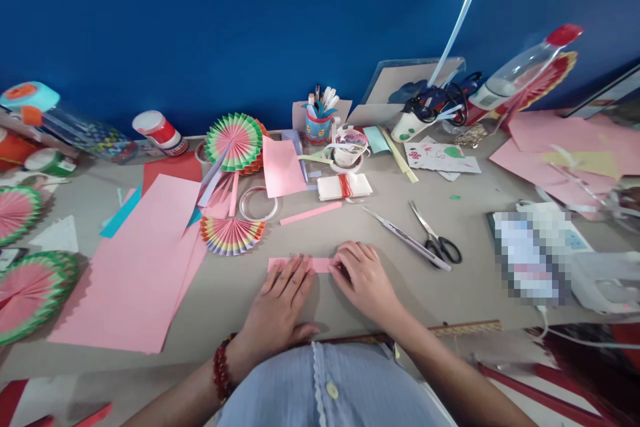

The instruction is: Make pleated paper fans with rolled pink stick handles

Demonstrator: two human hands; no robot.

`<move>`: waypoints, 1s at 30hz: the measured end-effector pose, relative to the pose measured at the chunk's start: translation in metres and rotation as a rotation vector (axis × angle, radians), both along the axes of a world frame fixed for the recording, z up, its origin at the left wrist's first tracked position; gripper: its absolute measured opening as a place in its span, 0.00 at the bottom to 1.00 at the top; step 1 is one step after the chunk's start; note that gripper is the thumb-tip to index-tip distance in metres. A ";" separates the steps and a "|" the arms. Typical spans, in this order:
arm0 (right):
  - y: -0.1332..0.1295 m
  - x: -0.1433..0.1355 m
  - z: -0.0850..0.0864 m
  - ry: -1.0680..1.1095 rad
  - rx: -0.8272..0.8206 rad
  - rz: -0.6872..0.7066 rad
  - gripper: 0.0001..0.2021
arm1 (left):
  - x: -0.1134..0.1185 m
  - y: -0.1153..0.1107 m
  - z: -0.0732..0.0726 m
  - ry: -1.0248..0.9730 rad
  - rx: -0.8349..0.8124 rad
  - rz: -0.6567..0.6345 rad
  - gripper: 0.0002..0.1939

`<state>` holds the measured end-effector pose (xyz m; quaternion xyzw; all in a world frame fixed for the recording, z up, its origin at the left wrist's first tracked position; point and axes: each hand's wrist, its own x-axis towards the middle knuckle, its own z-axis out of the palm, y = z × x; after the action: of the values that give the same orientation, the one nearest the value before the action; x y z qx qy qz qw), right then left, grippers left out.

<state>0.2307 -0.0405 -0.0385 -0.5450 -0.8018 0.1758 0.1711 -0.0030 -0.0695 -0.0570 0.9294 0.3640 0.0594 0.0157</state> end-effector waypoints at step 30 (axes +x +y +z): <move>-0.033 0.040 0.003 -0.073 0.229 0.044 0.14 | -0.002 0.001 0.004 0.019 -0.061 -0.003 0.49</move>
<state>0.2709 -0.0738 -0.0353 -0.5103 -0.8340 0.0666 0.1989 -0.0052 -0.0684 -0.0532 0.9295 0.3643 0.0396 0.0409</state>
